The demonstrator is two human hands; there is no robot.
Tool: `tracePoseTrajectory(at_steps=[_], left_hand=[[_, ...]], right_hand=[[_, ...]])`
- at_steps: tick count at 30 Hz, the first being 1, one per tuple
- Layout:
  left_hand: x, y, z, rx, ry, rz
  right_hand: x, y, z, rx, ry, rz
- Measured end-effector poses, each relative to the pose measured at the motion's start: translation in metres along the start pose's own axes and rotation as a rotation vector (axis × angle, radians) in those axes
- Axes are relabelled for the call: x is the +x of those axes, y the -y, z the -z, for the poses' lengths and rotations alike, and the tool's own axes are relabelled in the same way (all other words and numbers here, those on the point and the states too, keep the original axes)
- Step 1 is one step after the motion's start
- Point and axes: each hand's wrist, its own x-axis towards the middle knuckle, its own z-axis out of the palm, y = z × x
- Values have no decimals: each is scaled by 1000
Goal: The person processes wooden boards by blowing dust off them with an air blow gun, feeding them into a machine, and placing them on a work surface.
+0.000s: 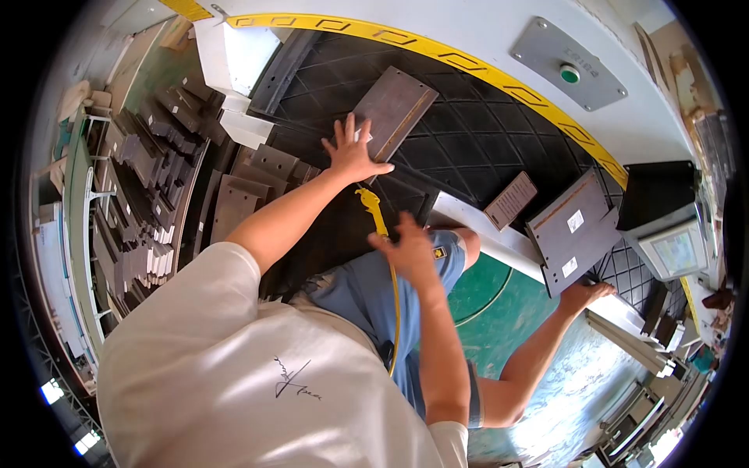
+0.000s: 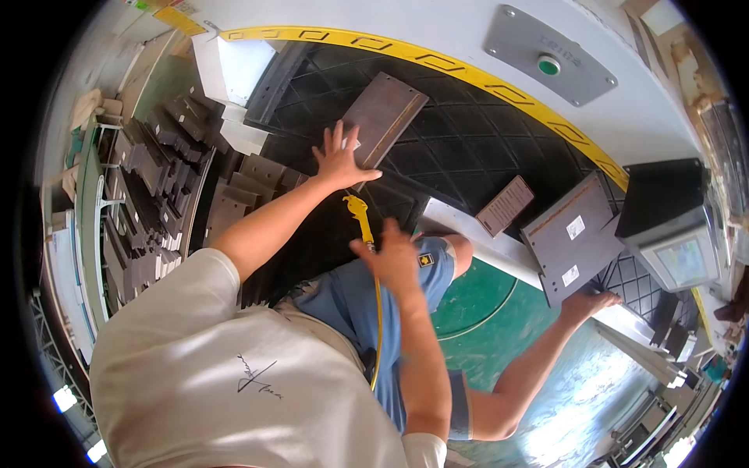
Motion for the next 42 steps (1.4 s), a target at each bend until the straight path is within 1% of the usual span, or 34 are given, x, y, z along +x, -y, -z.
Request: tracePoseTrajectory(at_steps=[1, 3, 4, 5, 7, 8, 11, 12, 14, 16, 17, 19, 20, 23, 24, 25, 26, 29, 30, 33, 35, 39, 41, 42], left_hand=[[-6, 4, -3, 8, 6, -2], [-15, 14, -6, 25, 14, 3], [-15, 19, -6, 24, 7, -38], [-9, 21, -6, 21, 9, -53], [-10, 25, -5, 18, 41, -73], [-9, 26, -6, 41, 21, -82], [-12, 27, -11, 71, -49, -132], [-16, 29, -14, 42, -74, -171], [-26, 32, -24, 28, -151, -260], [-42, 41, -36, -39, -247, -373], [-50, 43, -40, -76, -262, -401], [-66, 50, -53, -164, -357, -436], [-74, 51, -59, -161, -370, -360], [-83, 55, -72, -263, -461, -336], [-85, 54, -71, -280, -445, -324], [-83, 55, -72, -323, -459, -358], [-82, 56, -72, -294, -447, -351], [-82, 55, -69, -262, -426, -338], [-83, 55, -68, -259, -417, -338], [-85, 54, -65, -255, -383, -329], [-86, 56, -63, -235, -377, -333], [-87, 53, -60, -252, -388, -365], [-91, 52, -62, -247, -380, -359], [-96, 52, -62, -248, -377, -363]], right_hand=[[-6, 8, -14, -18, 125, 45], [-10, 22, -23, -1, 181, -2], [-12, 26, -25, 10, 209, -25], [-17, 27, -23, 143, 144, -78], [-45, 43, 4, 411, 30, -205], [-60, 51, 27, 558, 90, -307], [-98, 41, 45, 830, 200, -433], [-108, 49, 44, 1217, 100, -345], [-114, 47, 39, 1634, 175, -360], [-110, 63, 43, 1959, 173, -378], [-107, 71, 45, 2119, 175, -391], [-104, 69, 36, 2323, 244, -381], [-106, 74, 35, 2292, 201, -416], [-122, 68, 33, 1915, 210, -780], [-126, 70, 34, 1692, 190, -746], [-132, 72, 38, 1467, 164, -706], [-132, 75, 42, 1241, 131, -658], [-124, 83, 51, 1012, 139, -480], [-123, 82, 47, 917, 40, -410], [-110, 81, 45, 896, -93, -396], [-100, 73, 65, 860, 282, -499], [-90, 62, 44, 553, 67, -329], [-86, 58, 41, 501, 79, -308], [-82, 59, 41, 523, 136, -333]])
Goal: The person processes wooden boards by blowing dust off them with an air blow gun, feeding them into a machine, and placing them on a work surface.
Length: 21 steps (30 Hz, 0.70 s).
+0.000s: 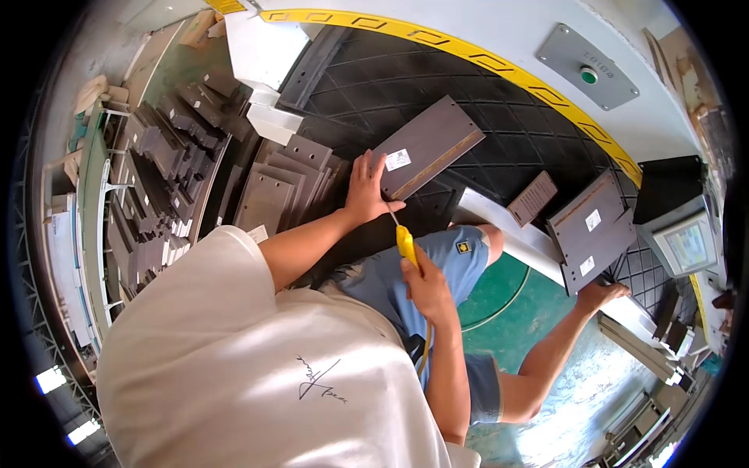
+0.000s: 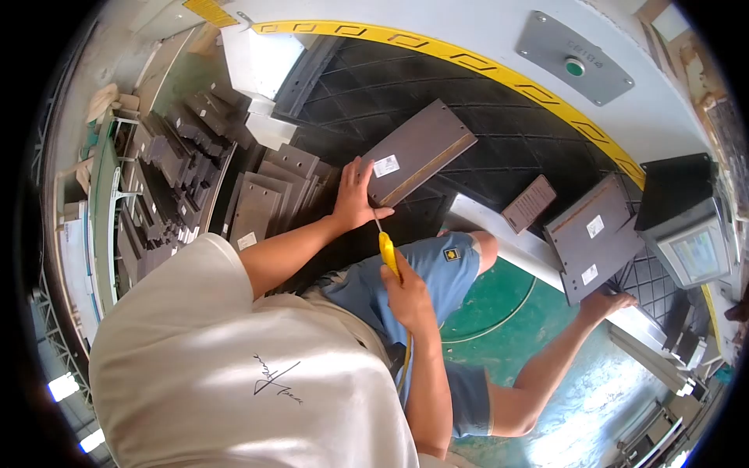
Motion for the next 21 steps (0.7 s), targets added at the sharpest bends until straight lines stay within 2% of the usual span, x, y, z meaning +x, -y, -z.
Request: tracePoseTrajectory(at_steps=[1, 2, 5, 6, 9, 10, 13, 14, 17, 18, 21], left_hand=[[-2, -1, 2, 2, 0, -6], [-5, -1, 3, -3, 12, -9], [-28, -3, 8, -10, 53, 5], [-35, -5, 11, -28, 55, 4], [-47, -11, 19, -26, 168, 94], [-49, -13, 21, -13, 181, 111], [-50, -15, 22, -8, 173, 109], [-50, -15, 22, -5, 171, 106], [-50, -11, 18, -3, 157, 87], [-51, -9, 16, -7, 148, 78], [-51, -10, 17, -4, 148, 85]], right_hand=[[3, 1, -2, 19, 51, -33], [7, -4, -8, -51, -120, 43], [14, 3, 10, 31, 175, -71], [14, 19, 22, 95, 392, -240], [27, 10, 37, -65, 10, -195], [31, 1, 36, -82, -278, -16], [40, 9, 64, -81, -125, -43], [40, 22, 75, -99, 126, -218], [50, 29, 89, -39, 382, -255], [67, 14, 91, -77, 209, -216], [98, -21, 81, -279, -350, 143]])
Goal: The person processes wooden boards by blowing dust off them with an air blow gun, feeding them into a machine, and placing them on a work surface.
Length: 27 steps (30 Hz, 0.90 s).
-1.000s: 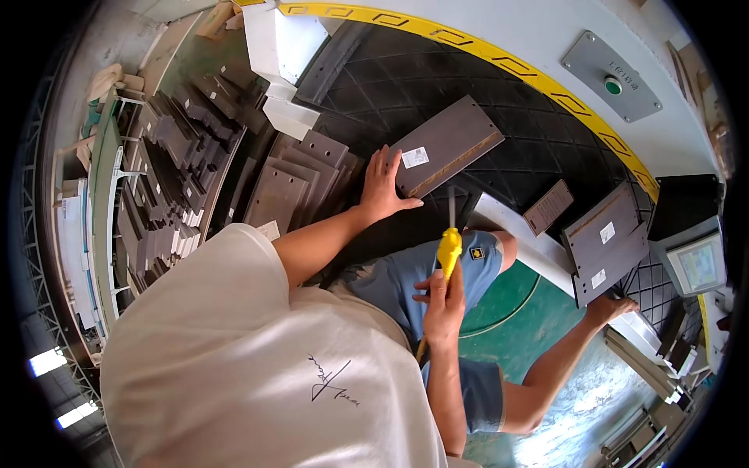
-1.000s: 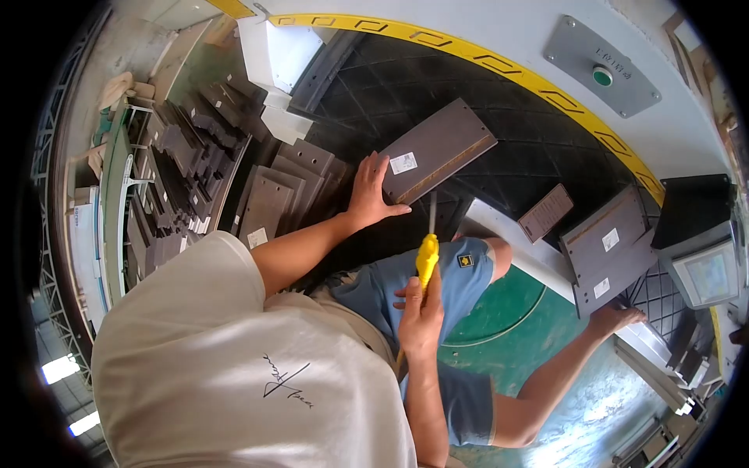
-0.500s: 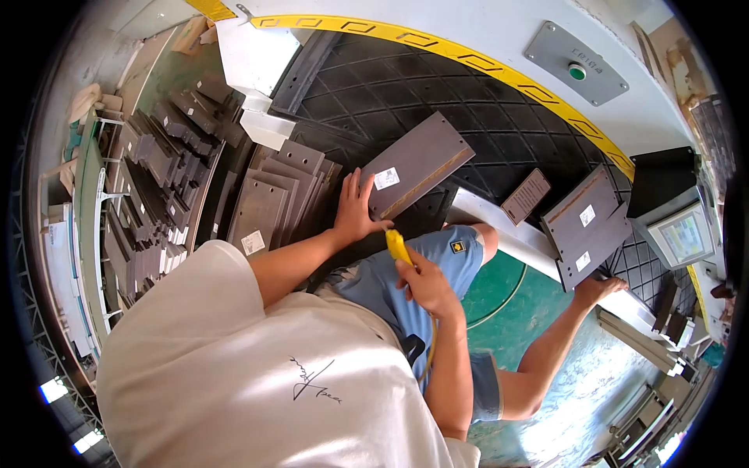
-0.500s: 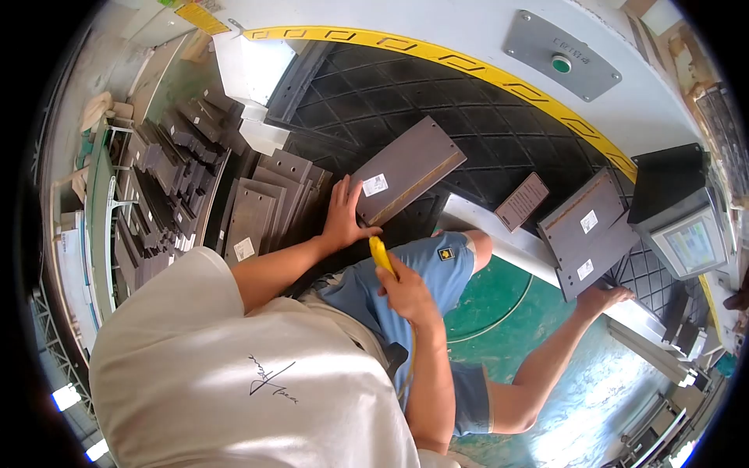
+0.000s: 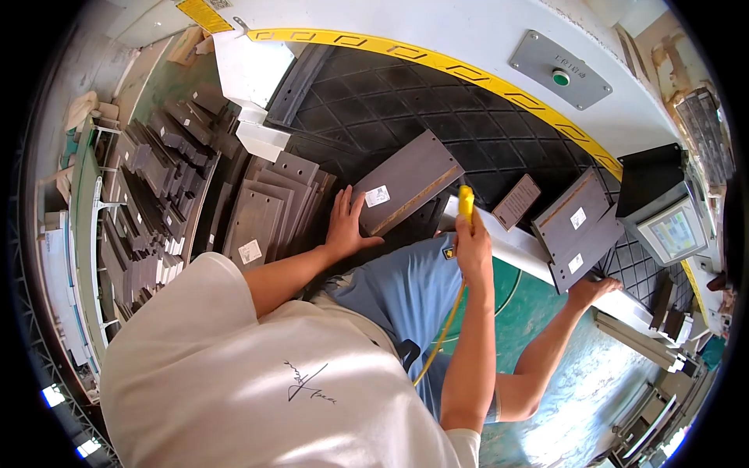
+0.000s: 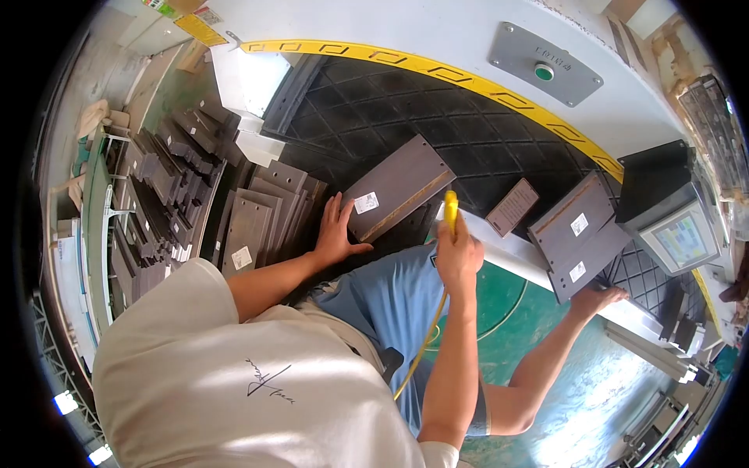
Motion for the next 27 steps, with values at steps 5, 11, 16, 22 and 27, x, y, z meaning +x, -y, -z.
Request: tracePoseTrajectory(at_steps=[5, 11, 16, 22, 27], left_hand=[[2, 2, -1, 14, -5, -15], [-1, 7, -6, -42, -20, 4], [-2, 8, -8, -23, -25, -8], [-3, 8, -8, -21, -52, -28], [-5, 9, -8, -12, -43, -17]], right_hand=[[11, 61, 32, 110, 590, -280], [12, 83, 25, 300, 841, -254], [23, 73, 2, 381, 447, -135], [17, 94, 19, 205, 913, -228], [11, 88, 13, 158, 985, -175]])
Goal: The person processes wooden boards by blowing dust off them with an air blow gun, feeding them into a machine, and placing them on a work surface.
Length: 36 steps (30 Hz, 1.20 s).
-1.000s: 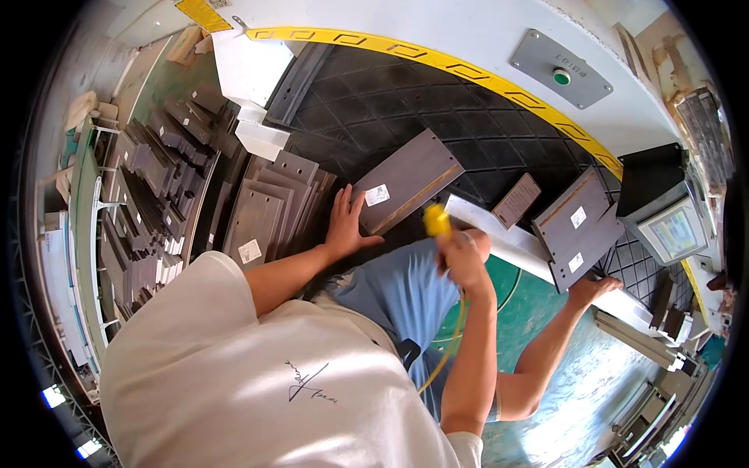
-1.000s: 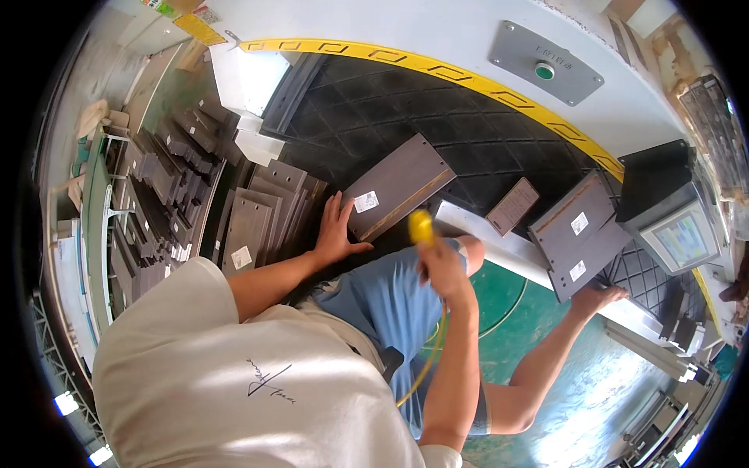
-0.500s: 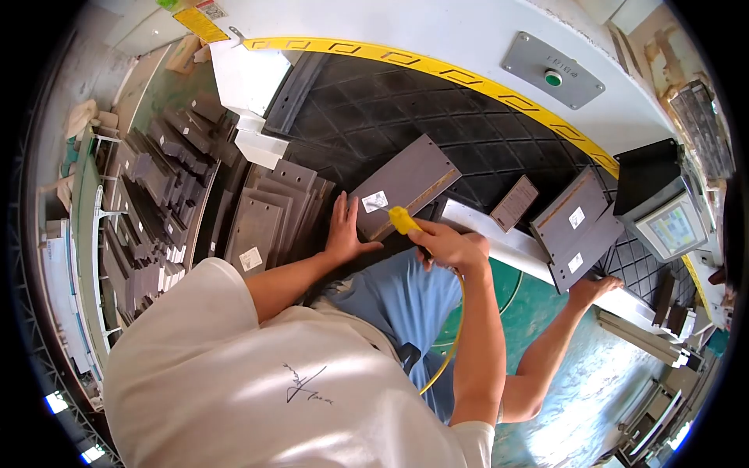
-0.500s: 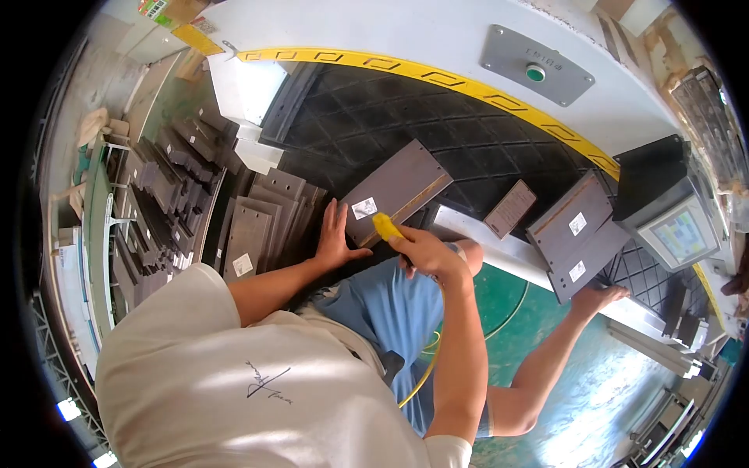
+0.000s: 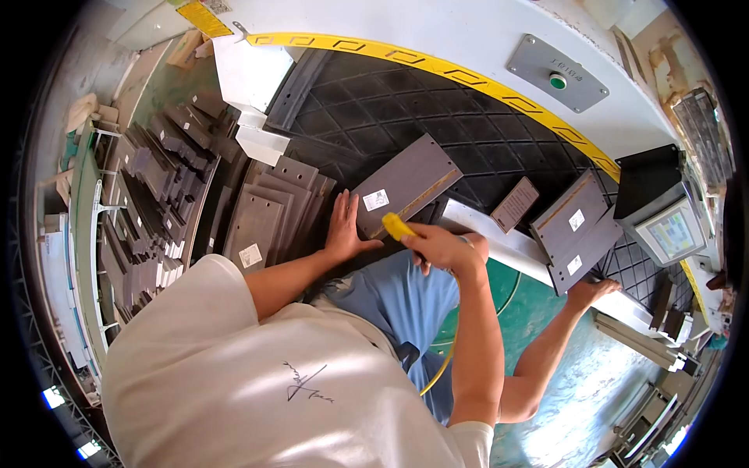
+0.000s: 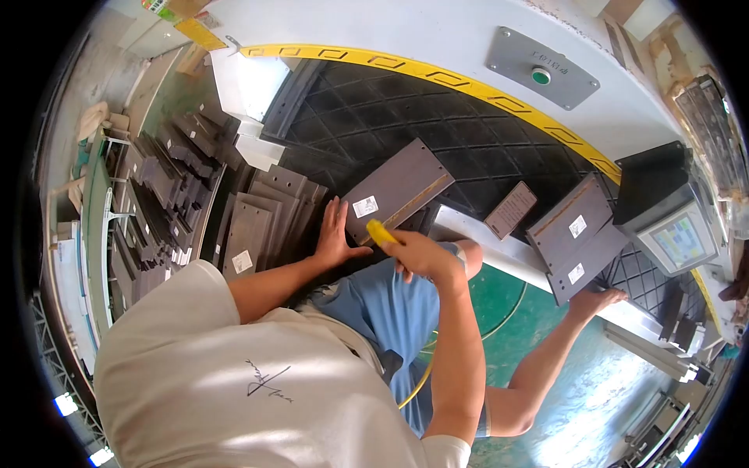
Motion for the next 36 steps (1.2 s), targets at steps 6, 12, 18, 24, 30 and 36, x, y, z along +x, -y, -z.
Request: tracePoseTrajectory(at_steps=[6, 12, 18, 24, 30, 36], left_hand=[[-3, -2, -5, 36, 2, 83], [-2, -10, 1, 94, 67, 196], [-4, -7, -1, 91, 67, 206], [0, -18, 8, 118, 95, 230], [5, -27, 13, 184, 159, 196], [31, -37, 24, 297, 327, 59]], right_hand=[[-16, 3, -2, 125, -34, 112], [-30, -1, -2, 12, 29, 7], [-27, 8, 5, -212, 50, -88], [48, -66, 24, -197, -805, 155], [50, -35, 23, -36, -805, 213], [4, -10, 18, -7, -433, 21]])
